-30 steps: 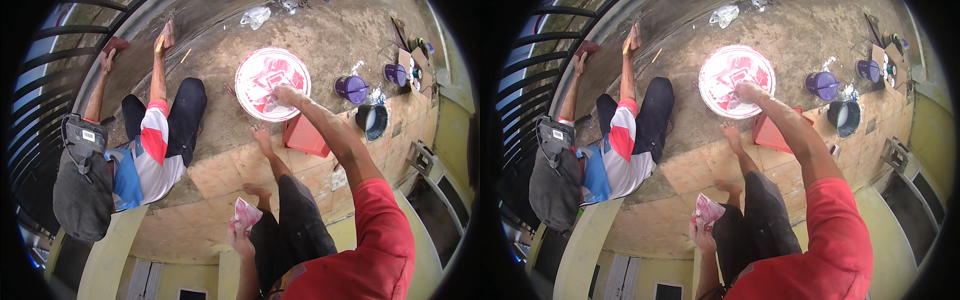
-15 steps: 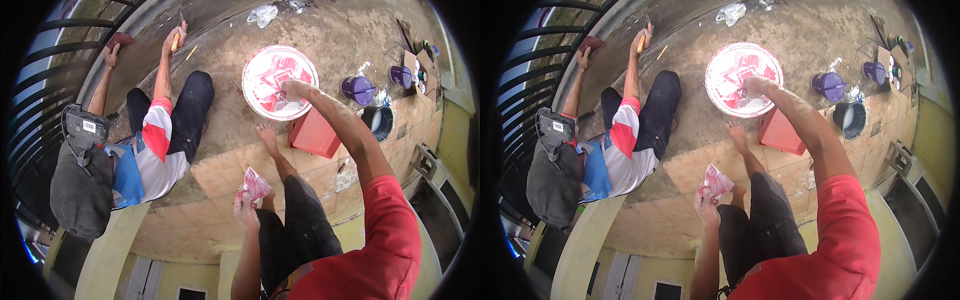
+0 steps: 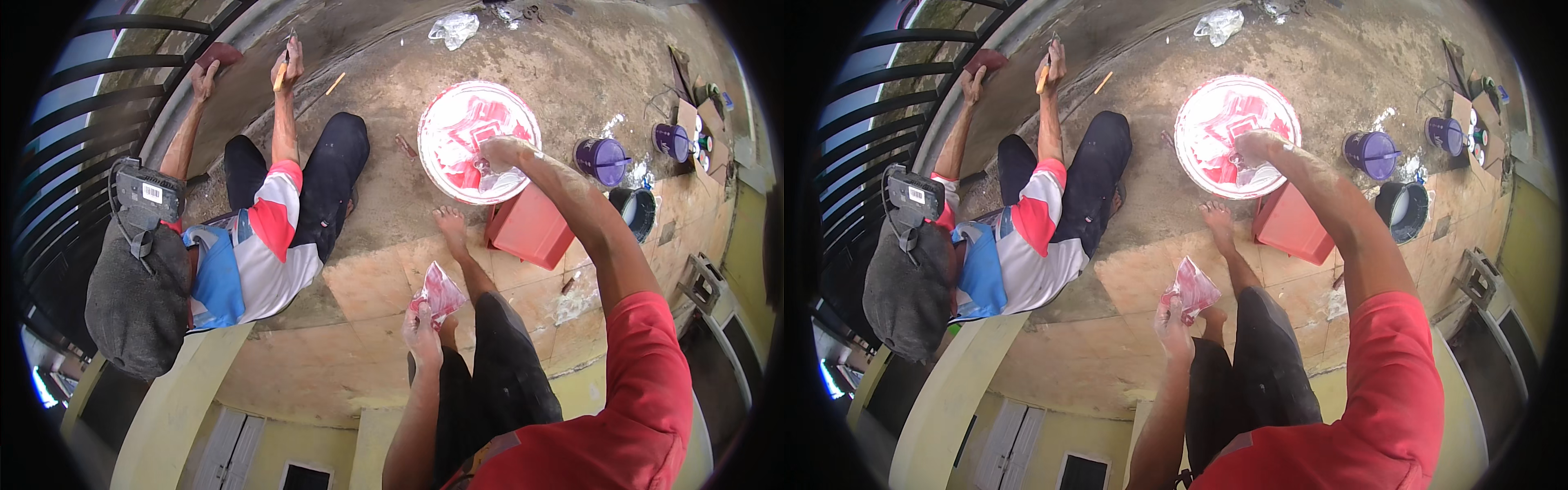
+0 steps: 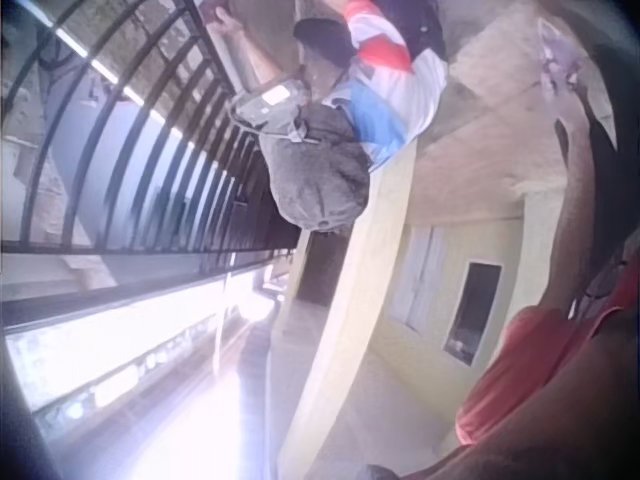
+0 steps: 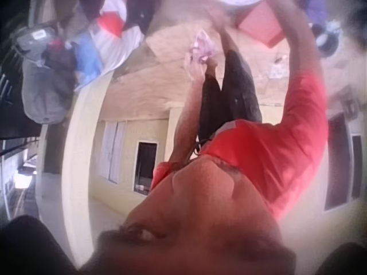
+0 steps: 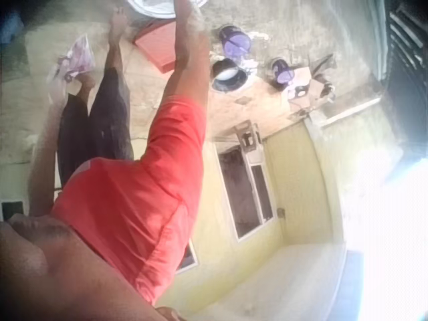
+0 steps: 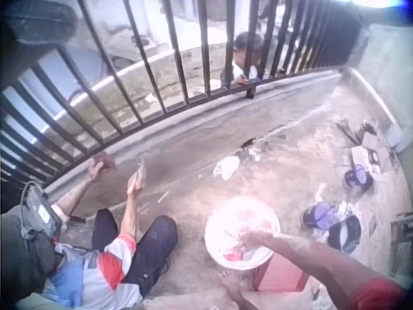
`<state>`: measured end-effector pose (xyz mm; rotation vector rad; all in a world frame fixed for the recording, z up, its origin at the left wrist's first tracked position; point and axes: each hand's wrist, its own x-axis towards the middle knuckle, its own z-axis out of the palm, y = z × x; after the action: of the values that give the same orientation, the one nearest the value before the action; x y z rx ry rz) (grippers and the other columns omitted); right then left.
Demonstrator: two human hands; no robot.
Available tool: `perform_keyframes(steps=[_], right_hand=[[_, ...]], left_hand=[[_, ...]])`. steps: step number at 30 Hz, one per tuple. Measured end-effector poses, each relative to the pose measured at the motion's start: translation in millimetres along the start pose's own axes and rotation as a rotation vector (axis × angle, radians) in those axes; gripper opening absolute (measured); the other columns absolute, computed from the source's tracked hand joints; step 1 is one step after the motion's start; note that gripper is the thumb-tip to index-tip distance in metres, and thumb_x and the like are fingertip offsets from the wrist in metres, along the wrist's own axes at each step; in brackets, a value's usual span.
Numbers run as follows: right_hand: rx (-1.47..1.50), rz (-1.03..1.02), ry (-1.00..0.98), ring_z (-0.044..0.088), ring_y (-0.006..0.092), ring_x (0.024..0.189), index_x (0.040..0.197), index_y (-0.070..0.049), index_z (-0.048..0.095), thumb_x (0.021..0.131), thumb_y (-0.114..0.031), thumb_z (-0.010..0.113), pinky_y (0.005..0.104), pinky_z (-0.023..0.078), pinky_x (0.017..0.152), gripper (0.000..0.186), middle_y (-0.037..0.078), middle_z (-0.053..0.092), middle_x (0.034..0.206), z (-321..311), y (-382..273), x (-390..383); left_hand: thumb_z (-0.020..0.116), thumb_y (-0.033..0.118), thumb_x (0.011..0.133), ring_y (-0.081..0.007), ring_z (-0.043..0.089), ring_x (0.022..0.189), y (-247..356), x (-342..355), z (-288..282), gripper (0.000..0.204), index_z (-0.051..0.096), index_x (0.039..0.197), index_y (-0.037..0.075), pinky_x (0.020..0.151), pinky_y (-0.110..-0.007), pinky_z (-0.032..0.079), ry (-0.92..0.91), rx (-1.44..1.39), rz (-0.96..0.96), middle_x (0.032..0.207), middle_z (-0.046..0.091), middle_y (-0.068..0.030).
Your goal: The person applies plaster to a wall corner and floor junction using a trowel and a cloth. They repeatedly scoop plaster from a bowl, spread it on the wall, and smooth the surface. The person also washes the cloth in a bucket of water during the process.
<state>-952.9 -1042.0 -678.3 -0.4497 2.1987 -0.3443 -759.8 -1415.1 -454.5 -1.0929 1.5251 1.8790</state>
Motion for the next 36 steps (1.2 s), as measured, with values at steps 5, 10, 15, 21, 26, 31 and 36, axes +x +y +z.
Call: perform_keyframes(steps=[5, 10, 15, 21, 26, 31, 36], right_hand=[[-0.066, 0.045, -0.051, 0.072, 0.0361, 0.088, 0.093, -0.005, 0.078, 0.077, -0.024, 0.072, 0.0467, 0.059, 0.077, 0.026, 0.017, 0.074, 0.092, 0.3, 9.7, 3.8], [0.093, 0.143, -0.226, 0.072, 0.0353, 0.086, 0.103, -0.004, 0.078, 0.077, -0.025, 0.074, 0.046, 0.058, 0.076, 0.034, 0.017, 0.075, 0.095, -16.3, 32.0, -15.5], [0.865, 0.349, -0.257, 0.069, 0.02, 0.079, 0.107, -0.001, 0.074, 0.085, -0.024, 0.076, 0.0379, 0.056, 0.061, 0.031, 0.007, 0.072, 0.093, -13.5, 37.6, -76.0], [1.689, 0.308, 0.032, 0.068, 0.0149, 0.078, 0.104, 0.0, 0.071, 0.088, -0.004, 0.073, 0.0326, 0.057, 0.065, 0.017, 0.004, 0.072, 0.089, 9.2, -37.9, -182.2], [1.906, 0.107, 0.372, 0.069, 0.0138, 0.081, 0.105, -0.001, 0.072, 0.09, -0.004, 0.073, 0.0296, 0.057, 0.072, 0.015, 0.003, 0.073, 0.092, 2.5, -169.0, -296.0], [1.524, -0.056, 0.654, 0.067, 0.0123, 0.083, 0.099, 0.001, 0.073, 0.086, -0.013, 0.079, 0.0312, 0.055, 0.073, 0.02, 0.002, 0.072, 0.089, 18.2, -306.8, -435.1], [0.867, -0.038, 1.421, 0.072, 0.0256, 0.097, 0.108, -0.004, 0.078, 0.082, -0.016, 0.08, 0.0377, 0.056, 0.085, 0.028, 0.013, 0.075, 0.104, 10.5, -503.9, -581.3]], left_hand=[[0.057, 0.013, 0.105, -0.0144, 0.064, 0.102, 10.6, 4.9, 5.8, 0.031, 0.06, 0.132, -0.003, 0.086, -0.029, 0.053, -0.003, -0.084, -0.034, 0.117, 0.065, -0.0057], [0.058, 0.013, 0.105, -0.0117, 0.063, 0.099, 18.0, 5.5, -6.5, 0.031, 0.06, 0.133, -0.001, 0.081, -0.026, 0.052, 0.003, -0.025, -0.115, 0.113, 0.066, -0.0035], [0.057, 0.011, 0.105, -0.0133, 0.065, 0.101, 26.9, 17.1, -1.3, 0.031, 0.06, 0.133, -0.002, 0.085, -0.028, 0.053, -0.073, -0.06, -0.015, 0.115, 0.066, -0.0053], [0.056, 0.006, 0.103, -0.0164, 0.066, 0.107, 38.8, 13.2, 4.8, 0.03, 0.059, 0.132, -0.003, 0.092, -0.032, 0.054, -0.23, -0.107, -0.083, 0.119, 0.066, -0.0084], [0.056, 0.004, 0.102, -0.0167, 0.066, 0.106, 59.9, -35.1, 5.5, 0.026, 0.06, 0.127, -0.003, 0.09, -0.032, 0.054, -0.427, -0.082, -0.092, 0.118, 0.067, -0.0087], [0.055, 0.003, 0.101, -0.0172, 0.068, 0.101, 74.7, -129.2, -30.0, 0.021, 0.062, 0.12, -0.002, 0.087, -0.032, 0.056, -0.608, -0.03, -0.18, 0.114, 0.068, -0.0087], [0.053, 0.003, 0.101, -0.018, 0.069, 0.098, 133.0, -281.9, -42.1, 0.021, 0.059, 0.121, -0.002, 0.085, -0.033, 0.057, -0.792, 0.148, -0.225, 0.112, 0.068, -0.0104]])
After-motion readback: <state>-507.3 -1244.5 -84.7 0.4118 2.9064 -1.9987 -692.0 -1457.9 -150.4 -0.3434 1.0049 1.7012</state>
